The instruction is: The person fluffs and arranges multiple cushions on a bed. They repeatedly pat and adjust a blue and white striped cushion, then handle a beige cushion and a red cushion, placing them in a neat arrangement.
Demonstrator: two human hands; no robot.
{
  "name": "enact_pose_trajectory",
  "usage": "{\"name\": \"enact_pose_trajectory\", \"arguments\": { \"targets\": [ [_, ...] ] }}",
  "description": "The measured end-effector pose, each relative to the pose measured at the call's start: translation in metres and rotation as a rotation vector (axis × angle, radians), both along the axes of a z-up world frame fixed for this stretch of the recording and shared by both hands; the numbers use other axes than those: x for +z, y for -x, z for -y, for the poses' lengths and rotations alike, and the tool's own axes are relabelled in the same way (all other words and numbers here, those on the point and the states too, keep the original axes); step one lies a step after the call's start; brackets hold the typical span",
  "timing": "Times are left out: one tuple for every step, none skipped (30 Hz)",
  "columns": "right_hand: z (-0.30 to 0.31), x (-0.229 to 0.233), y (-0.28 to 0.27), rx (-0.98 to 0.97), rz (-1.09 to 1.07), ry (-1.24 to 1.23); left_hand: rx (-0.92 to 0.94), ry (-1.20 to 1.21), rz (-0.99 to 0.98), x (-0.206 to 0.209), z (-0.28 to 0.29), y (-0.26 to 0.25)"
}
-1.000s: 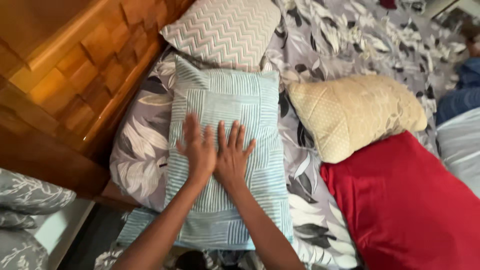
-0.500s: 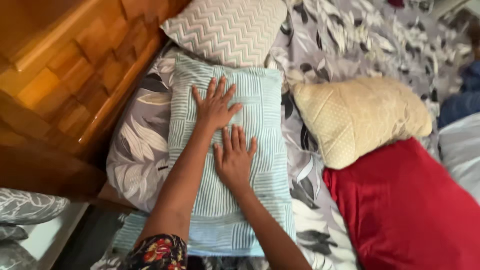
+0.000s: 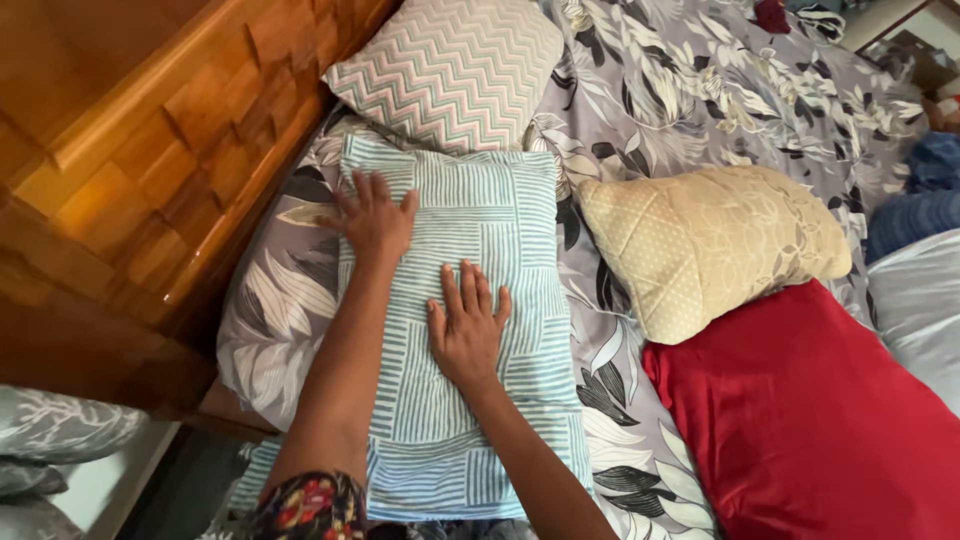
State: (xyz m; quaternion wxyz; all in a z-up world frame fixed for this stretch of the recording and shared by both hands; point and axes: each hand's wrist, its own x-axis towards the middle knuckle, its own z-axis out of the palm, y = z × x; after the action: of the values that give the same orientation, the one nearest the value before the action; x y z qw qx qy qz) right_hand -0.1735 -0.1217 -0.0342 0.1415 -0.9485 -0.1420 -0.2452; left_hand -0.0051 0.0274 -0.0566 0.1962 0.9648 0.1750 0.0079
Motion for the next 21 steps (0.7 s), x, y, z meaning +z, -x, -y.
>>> {"name": "enact_pose_trajectory", "arguments": {
  "targets": [
    [0.000,0.002,0.000,-0.003,0.000,0.005,0.016,-0.047,0.028,0.000,0.002,0.008],
    [-0.002,0.003,-0.001,0.002,-0.001,0.011,0.013,0.001,0.037,0.001,0.001,0.019],
    [-0.003,0.004,-0.004,-0.005,0.004,0.002,0.009,0.049,0.047,0.000,0.001,0.033],
    [-0.005,0.003,-0.004,-0.009,-0.003,-0.006,0.008,0.099,0.046,-0.003,0.001,0.052],
    [-0.006,0.001,-0.005,-0.013,-0.010,-0.013,0.017,0.135,0.019,-0.007,-0.002,0.070],
    [-0.004,-0.002,-0.005,-0.009,-0.005,-0.008,0.019,0.169,-0.012,-0.011,-0.002,0.089],
    [-0.001,-0.005,-0.004,-0.005,0.000,-0.002,0.023,0.204,-0.042,-0.014,-0.001,0.107],
    [0.000,-0.008,-0.002,-0.003,0.010,0.001,0.041,0.187,-0.003,-0.016,-0.001,0.122],
    [0.001,-0.011,0.003,0.002,-0.006,0.014,0.059,0.170,0.037,-0.018,-0.002,0.136],
    [0.000,-0.010,0.004,0.012,-0.010,0.025,0.081,0.152,0.089,-0.017,-0.004,0.144],
    [-0.002,-0.007,0.008,0.022,-0.014,0.037,0.080,0.126,0.118,-0.017,-0.005,0.151],
    [-0.004,0.001,0.012,0.051,-0.059,0.039,0.081,0.103,0.153,-0.016,-0.005,0.154],
    [-0.005,0.011,0.018,0.079,-0.103,0.043,0.081,0.079,0.187,-0.015,-0.007,0.156],
    [-0.004,0.026,0.022,0.104,-0.146,0.053,0.081,0.074,0.223,-0.016,-0.006,0.156],
    [-0.004,0.045,0.024,0.200,-0.178,-0.126,0.081,0.069,0.258,-0.017,-0.006,0.154],
    [-0.002,0.067,0.027,0.297,-0.213,-0.299,0.082,0.068,0.292,-0.020,-0.005,0.152],
    [0.001,0.091,0.029,0.396,-0.248,-0.473,0.089,0.055,0.341,-0.024,-0.006,0.149],
    [0.007,0.117,0.027,0.406,-0.175,-0.573,0.095,0.039,0.376,-0.030,-0.008,0.153],
    [0.016,0.146,0.013,0.415,-0.100,-0.674,0.101,0.023,0.410,-0.034,-0.008,0.151],
    [0.034,0.177,-0.001,0.333,0.222,-0.365,0.100,0.028,0.437,-0.039,-0.009,0.153],
    [0.045,0.199,-0.012,0.306,0.295,-0.492,0.098,0.034,0.464,-0.042,-0.010,0.156]
  ]
}}
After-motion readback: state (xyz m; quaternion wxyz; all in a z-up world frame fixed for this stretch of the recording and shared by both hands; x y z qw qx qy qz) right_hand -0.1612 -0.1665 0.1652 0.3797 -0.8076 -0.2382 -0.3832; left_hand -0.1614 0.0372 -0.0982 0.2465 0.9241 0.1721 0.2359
